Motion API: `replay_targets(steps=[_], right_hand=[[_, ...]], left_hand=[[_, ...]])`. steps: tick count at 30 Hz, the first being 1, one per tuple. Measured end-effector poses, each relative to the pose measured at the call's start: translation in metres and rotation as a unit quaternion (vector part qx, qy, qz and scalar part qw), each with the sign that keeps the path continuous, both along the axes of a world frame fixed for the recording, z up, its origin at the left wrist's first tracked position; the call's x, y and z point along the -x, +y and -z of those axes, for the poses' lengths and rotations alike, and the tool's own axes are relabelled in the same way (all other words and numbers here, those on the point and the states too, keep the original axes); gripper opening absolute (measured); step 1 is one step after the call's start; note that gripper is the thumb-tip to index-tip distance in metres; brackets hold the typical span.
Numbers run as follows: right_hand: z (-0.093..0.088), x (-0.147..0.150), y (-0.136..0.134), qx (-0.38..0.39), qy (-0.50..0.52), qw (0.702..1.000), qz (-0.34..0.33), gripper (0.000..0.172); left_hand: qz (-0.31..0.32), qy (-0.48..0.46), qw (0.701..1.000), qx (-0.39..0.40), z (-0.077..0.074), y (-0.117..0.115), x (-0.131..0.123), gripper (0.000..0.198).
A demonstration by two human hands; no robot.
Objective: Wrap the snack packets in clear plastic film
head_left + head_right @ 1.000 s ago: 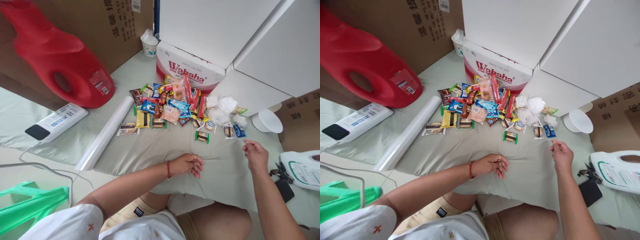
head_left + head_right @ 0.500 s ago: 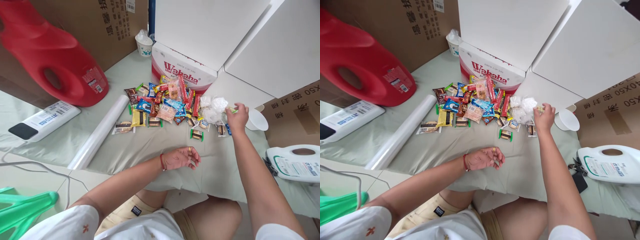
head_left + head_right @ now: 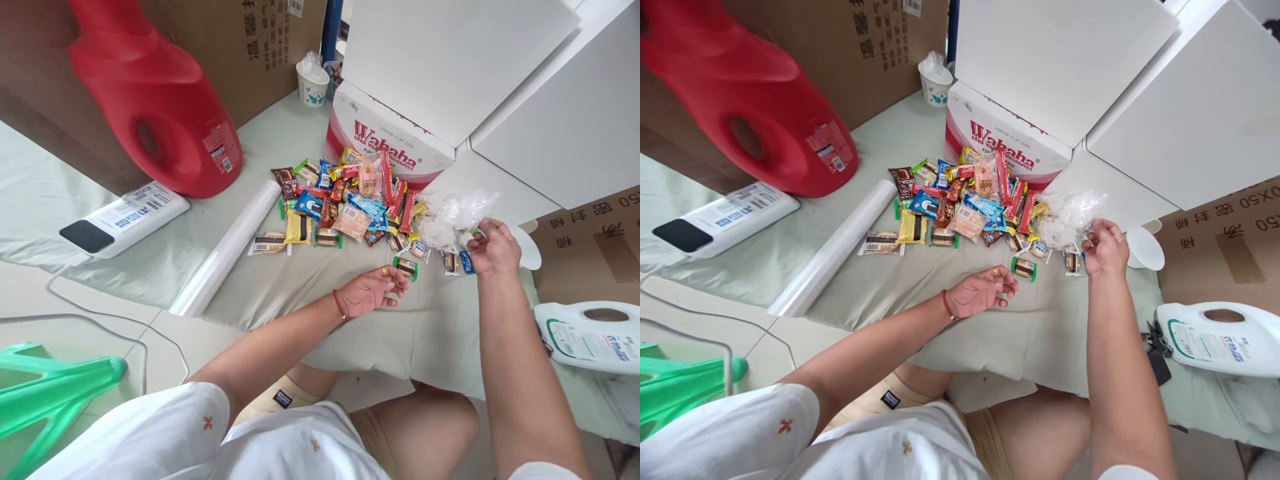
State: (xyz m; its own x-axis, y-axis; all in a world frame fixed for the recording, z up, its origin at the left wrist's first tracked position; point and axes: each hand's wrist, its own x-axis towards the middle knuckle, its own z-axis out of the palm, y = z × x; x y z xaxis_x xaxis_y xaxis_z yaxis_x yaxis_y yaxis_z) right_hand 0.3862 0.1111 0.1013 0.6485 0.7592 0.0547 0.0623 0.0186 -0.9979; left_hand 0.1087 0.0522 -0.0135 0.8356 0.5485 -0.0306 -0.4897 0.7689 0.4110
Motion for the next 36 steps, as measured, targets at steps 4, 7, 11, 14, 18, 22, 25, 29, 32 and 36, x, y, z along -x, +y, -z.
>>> replay_targets(steps=[4,7,11,14,18,22,25,29,32,36], right_hand=[[0.045,0.061,-0.065,-0.013,0.159,0.981,-0.111,0.04],[0.084,0.108,-0.109,0.026,0.147,0.983,-0.107,0.034],[0.111,0.133,-0.139,0.017,0.145,0.989,-0.035,0.034],[0.11,0.122,-0.148,-0.022,0.186,0.982,0.023,0.039],[0.097,0.096,-0.163,-0.032,0.219,0.974,0.041,0.039],[0.074,0.066,-0.152,-0.06,0.18,0.98,0.066,0.033],[0.051,0.038,-0.098,-0.102,0.067,0.98,0.157,0.022],[0.019,0.005,-0.015,-0.018,0.007,0.991,0.136,0.019],[0.011,0.012,-0.004,0.026,-0.04,0.996,0.07,0.019],[0.042,0.062,-0.066,0.021,-0.193,0.974,-0.116,0.029]], left_hand=[[-0.038,0.061,0.997,-0.015,-0.001,-0.001,-0.005,0.054],[-0.056,0.087,0.994,-0.038,0.003,-0.003,-0.009,0.073],[-0.104,0.131,0.983,-0.075,0.009,-0.003,-0.013,0.058],[-0.146,0.161,0.973,-0.073,0.01,0.0,-0.014,0.045],[-0.173,0.184,0.964,-0.087,0.011,0.005,-0.014,0.044],[-0.222,0.221,0.941,-0.131,0.012,0.005,-0.015,0.059],[-0.248,0.245,0.918,-0.189,0.014,0.004,-0.015,0.06],[-0.27,0.277,0.891,-0.237,0.019,0.004,-0.016,0.045],[-0.281,0.29,0.887,-0.226,0.02,0.006,-0.017,0.044],[-0.295,0.303,0.867,-0.265,0.017,0.007,-0.016,0.041]])
